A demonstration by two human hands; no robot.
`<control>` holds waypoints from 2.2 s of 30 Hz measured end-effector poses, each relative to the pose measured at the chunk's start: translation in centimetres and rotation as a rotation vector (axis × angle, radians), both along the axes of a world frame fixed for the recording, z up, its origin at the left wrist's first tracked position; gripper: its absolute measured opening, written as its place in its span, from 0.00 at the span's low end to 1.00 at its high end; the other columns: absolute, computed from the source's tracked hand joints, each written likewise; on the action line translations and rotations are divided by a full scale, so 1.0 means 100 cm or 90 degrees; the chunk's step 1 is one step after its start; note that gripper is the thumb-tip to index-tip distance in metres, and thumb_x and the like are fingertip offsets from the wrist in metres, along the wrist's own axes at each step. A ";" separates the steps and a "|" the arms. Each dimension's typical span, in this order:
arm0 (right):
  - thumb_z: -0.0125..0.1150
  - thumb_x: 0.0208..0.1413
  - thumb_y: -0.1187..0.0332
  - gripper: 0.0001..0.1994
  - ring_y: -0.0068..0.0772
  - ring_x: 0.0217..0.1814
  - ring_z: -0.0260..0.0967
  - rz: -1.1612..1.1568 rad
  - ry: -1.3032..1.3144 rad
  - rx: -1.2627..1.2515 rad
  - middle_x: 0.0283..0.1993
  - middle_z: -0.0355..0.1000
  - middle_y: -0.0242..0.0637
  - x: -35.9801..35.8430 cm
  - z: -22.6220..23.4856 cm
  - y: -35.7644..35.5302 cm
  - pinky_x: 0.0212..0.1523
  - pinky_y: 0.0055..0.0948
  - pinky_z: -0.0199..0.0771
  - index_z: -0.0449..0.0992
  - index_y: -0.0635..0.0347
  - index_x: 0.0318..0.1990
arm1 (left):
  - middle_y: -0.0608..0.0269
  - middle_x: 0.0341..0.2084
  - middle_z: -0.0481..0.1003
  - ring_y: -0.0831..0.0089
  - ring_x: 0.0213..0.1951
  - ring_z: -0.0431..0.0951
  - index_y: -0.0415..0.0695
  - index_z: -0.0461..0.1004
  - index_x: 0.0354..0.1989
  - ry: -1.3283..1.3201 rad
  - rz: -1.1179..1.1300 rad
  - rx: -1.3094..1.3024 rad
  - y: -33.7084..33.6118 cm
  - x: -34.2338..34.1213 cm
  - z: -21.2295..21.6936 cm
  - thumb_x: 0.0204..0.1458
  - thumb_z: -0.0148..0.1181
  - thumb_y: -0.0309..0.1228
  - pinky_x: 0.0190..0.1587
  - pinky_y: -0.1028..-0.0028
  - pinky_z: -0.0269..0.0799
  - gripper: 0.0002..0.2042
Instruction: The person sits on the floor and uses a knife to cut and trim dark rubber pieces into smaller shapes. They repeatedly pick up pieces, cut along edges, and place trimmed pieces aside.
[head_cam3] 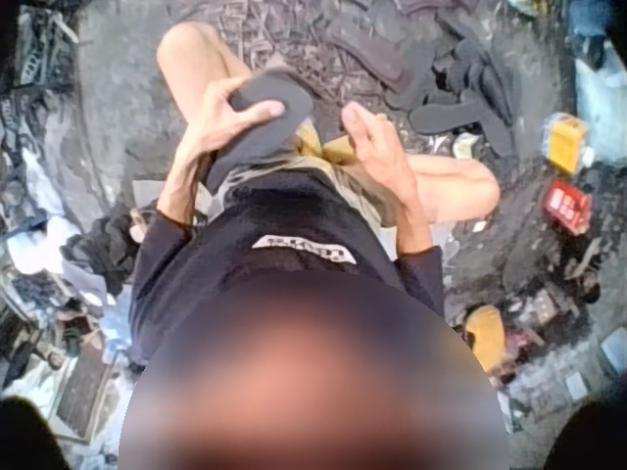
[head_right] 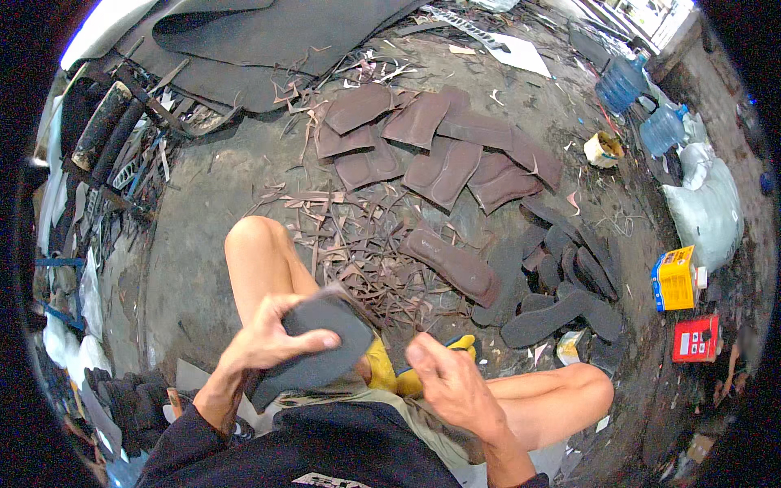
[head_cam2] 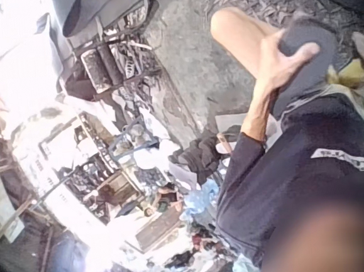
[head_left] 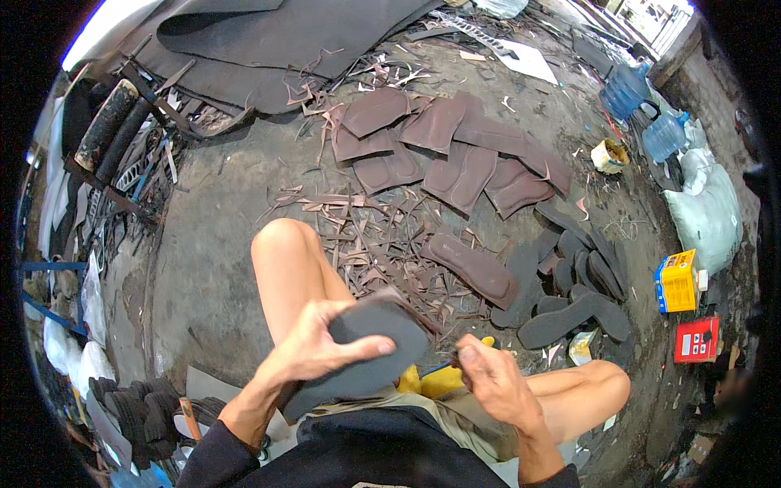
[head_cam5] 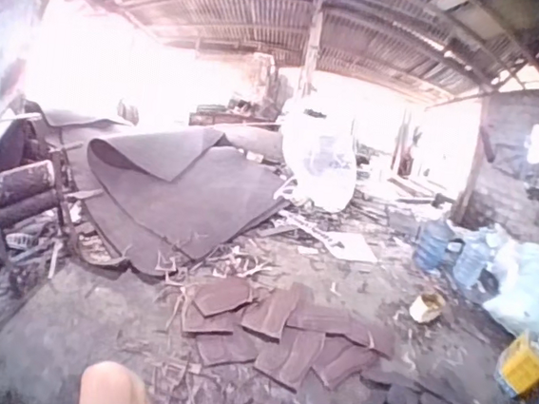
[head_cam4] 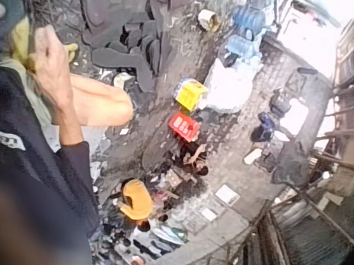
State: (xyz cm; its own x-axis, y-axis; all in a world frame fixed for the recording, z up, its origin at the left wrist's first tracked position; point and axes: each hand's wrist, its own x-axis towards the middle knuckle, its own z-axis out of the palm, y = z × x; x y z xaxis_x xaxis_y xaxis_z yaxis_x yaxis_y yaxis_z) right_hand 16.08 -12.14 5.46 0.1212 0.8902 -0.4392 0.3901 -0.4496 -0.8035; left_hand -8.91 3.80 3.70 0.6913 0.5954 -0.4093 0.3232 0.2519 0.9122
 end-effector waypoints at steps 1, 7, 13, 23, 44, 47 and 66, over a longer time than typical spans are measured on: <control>0.46 0.78 0.47 0.25 0.68 0.33 0.67 -0.022 -0.014 -0.033 0.27 0.67 0.56 0.004 0.004 -0.003 0.36 0.49 0.70 0.71 0.64 0.43 | 0.63 0.35 0.86 0.79 0.37 0.84 0.34 0.85 0.49 -0.023 0.045 -0.008 0.005 -0.003 0.003 0.56 0.78 0.40 0.43 0.73 0.82 0.21; 0.47 0.77 0.46 0.24 0.73 0.34 0.73 0.005 -0.109 0.004 0.26 0.71 0.58 0.000 0.002 -0.020 0.33 0.57 0.70 0.74 0.60 0.44 | 0.64 0.35 0.85 0.77 0.36 0.83 0.35 0.84 0.47 -0.026 0.086 -0.001 0.014 -0.007 0.012 0.55 0.79 0.38 0.42 0.73 0.81 0.19; 0.46 0.77 0.46 0.24 0.73 0.35 0.72 0.053 -0.083 0.017 0.27 0.71 0.58 0.002 -0.009 -0.019 0.36 0.57 0.71 0.73 0.60 0.44 | 0.64 0.33 0.86 0.79 0.36 0.83 0.34 0.84 0.51 -0.033 -0.160 0.084 0.009 -0.004 0.007 0.54 0.80 0.40 0.42 0.74 0.80 0.24; 0.37 0.77 0.37 0.33 0.18 0.23 0.60 -0.209 0.224 0.013 0.23 0.64 0.27 0.002 -0.042 0.008 0.25 0.23 0.59 0.73 0.60 0.41 | 0.57 0.41 0.86 0.71 0.42 0.84 0.39 0.84 0.50 0.009 -0.118 0.106 0.008 0.022 0.011 0.59 0.75 0.38 0.47 0.69 0.79 0.17; 0.46 0.77 0.47 0.24 0.73 0.36 0.75 -0.195 -0.165 0.094 0.30 0.75 0.60 -0.062 -0.069 -0.025 0.33 0.58 0.71 0.71 0.63 0.44 | 0.73 0.39 0.81 0.81 0.37 0.78 0.48 0.79 0.48 -0.402 0.697 -0.390 -0.027 0.096 -0.056 0.59 0.76 0.40 0.35 0.74 0.73 0.15; 0.46 0.77 0.49 0.22 0.75 0.37 0.75 -0.186 -0.174 0.042 0.31 0.75 0.61 -0.065 -0.064 -0.032 0.34 0.60 0.71 0.71 0.62 0.44 | 0.74 0.39 0.80 0.81 0.36 0.77 0.49 0.77 0.50 -0.384 0.707 -0.365 -0.032 0.095 -0.063 0.58 0.78 0.41 0.35 0.74 0.72 0.19; 0.47 0.77 0.51 0.21 0.77 0.43 0.73 -0.074 -0.077 -0.009 0.33 0.74 0.66 -0.060 -0.054 0.044 0.39 0.62 0.70 0.72 0.64 0.46 | 0.68 0.31 0.74 0.77 0.25 0.71 0.44 0.73 0.48 -0.318 0.569 -0.398 -0.052 0.014 -0.057 0.61 0.71 0.36 0.26 0.74 0.67 0.15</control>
